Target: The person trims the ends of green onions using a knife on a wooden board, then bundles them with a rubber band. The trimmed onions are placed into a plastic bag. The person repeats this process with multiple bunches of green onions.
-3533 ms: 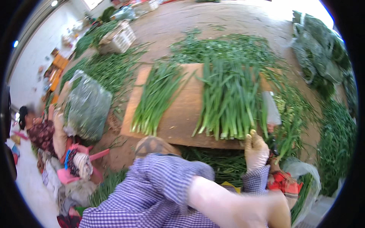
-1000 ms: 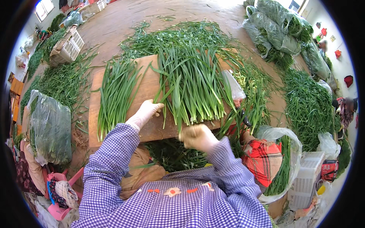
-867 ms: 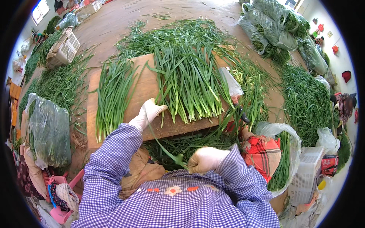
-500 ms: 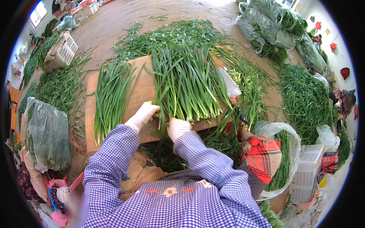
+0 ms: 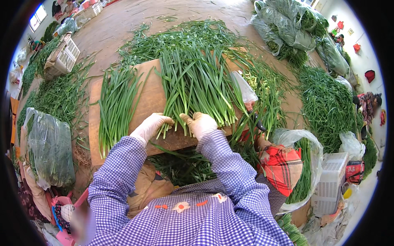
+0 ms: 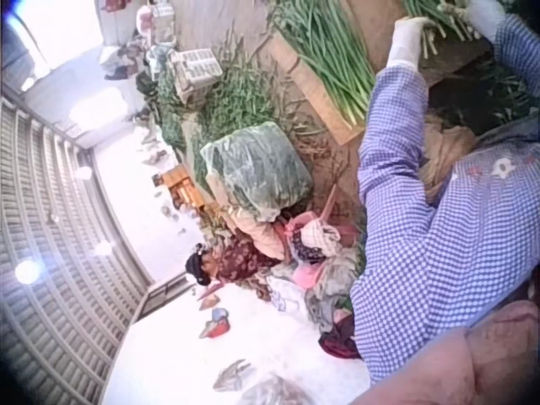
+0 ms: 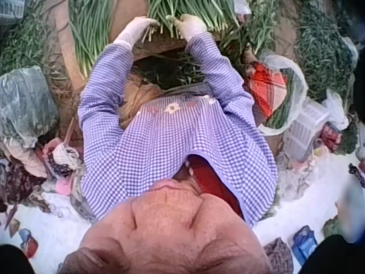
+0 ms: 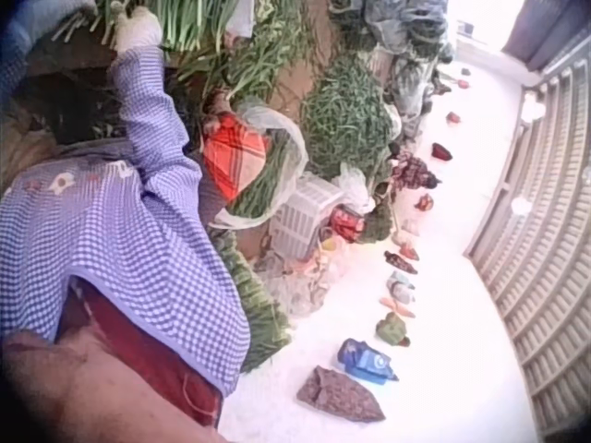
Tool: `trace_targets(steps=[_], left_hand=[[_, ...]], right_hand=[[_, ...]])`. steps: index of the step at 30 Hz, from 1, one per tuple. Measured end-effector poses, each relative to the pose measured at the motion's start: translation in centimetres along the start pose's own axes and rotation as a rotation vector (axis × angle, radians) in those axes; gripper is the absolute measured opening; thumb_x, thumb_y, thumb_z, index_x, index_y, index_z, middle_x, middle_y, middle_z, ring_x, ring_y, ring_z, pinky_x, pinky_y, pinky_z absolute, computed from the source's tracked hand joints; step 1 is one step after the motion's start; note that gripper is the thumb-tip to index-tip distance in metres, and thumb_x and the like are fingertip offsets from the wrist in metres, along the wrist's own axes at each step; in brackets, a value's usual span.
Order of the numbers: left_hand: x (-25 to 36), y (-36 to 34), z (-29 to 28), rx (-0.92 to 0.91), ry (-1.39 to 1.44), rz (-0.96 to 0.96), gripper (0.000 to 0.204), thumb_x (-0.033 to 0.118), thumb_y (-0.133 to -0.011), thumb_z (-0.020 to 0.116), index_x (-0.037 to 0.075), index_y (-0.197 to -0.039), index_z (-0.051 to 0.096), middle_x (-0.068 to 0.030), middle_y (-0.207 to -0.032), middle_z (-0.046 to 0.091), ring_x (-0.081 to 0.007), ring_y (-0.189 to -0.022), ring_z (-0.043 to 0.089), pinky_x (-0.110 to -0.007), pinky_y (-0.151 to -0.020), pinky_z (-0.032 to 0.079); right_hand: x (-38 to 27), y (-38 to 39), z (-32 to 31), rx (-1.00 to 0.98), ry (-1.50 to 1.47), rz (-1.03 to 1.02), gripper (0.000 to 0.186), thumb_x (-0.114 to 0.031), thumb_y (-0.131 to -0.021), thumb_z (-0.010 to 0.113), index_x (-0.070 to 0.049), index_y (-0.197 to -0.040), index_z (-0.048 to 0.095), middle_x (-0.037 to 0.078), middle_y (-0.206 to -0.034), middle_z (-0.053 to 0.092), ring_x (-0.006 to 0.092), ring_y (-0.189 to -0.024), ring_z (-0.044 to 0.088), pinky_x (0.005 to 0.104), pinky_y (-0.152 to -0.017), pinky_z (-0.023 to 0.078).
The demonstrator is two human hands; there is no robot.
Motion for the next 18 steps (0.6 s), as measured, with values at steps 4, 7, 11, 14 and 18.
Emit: trace_targets(steps=[4, 7, 11, 14, 18], left_hand=[[-0.7, -0.9, -0.4, -0.06, 0.092, 0.011, 0.02, 0.019, -0.08, 0.067, 0.001, -0.088, 0.063, -0.0082, -0.076, 0.065, -0.0156, -0.065, 0.059, -0.029, -0.058, 0.047], [0.2, -0.7, 0.9, -0.043, 0.151, 0.126, 0.029, 0.029, -0.082, 0.07, 0.001, -0.09, 0.064, -0.0084, -0.078, 0.065, -0.0161, -0.065, 0.059, -0.031, -0.056, 0.048], [-0.5, -0.1, 1.7, 0.1, 0.15, 0.107, 0.03, 0.023, -0.081, 0.069, 0.0, -0.1, 0.062, -0.0057, -0.082, 0.064, -0.0158, -0.069, 0.058, -0.03, -0.065, 0.049], [0.1, 0.5, 0.1, -0.014, 0.13, 0.047, 0.022, 0.013, -0.077, 0.069, 0.0, -0.094, 0.063, -0.0046, -0.076, 0.063, -0.0139, -0.064, 0.058, -0.028, -0.063, 0.049], [3.0, 3.8, -1.4, -0.065, 0.351, 0.001, 0.015, 0.01, -0.078, 0.067, -0.001, -0.087, 0.063, -0.0056, -0.074, 0.063, -0.0126, -0.058, 0.058, -0.025, -0.056, 0.052]], right_hand=[[-1.1, -0.8, 2.4, 0.06, 0.274, -0.094, 0.036, -0.038, -0.091, 0.053, -0.005, -0.101, 0.064, 0.016, -0.092, 0.068, 0.0317, -0.088, 0.066, 0.0401, -0.082, 0.052], [-0.8, 0.3, 3.9, 0.143, 0.225, -0.273, 0.031, -0.033, -0.09, 0.054, -0.004, -0.096, 0.063, 0.016, -0.088, 0.068, 0.0325, -0.08, 0.066, 0.0412, -0.076, 0.053], [-3.2, 3.1, 5.3, -0.137, 0.203, -0.563, 0.031, -0.033, -0.086, 0.062, -0.002, -0.093, 0.062, 0.018, -0.084, 0.066, 0.0324, -0.081, 0.066, 0.0407, -0.075, 0.053], [-0.7, 1.2, 4.5, -0.389, -0.416, -0.469, 0.03, -0.029, -0.089, 0.063, -0.001, -0.098, 0.066, 0.011, -0.09, 0.07, 0.0208, -0.08, 0.067, 0.0327, -0.076, 0.053], [5.5, -2.6, -0.4, -0.195, -0.838, -0.191, 0.035, -0.033, -0.097, 0.049, -0.001, -0.102, 0.063, 0.008, -0.09, 0.069, 0.0153, -0.075, 0.066, 0.0279, -0.069, 0.053]])
Point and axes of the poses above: each hand's wrist, its own y-axis away from the middle knuckle, its own z-axis out of the palm, x = y × z, the point moved 1 cm from there along -y, towards the middle knuckle
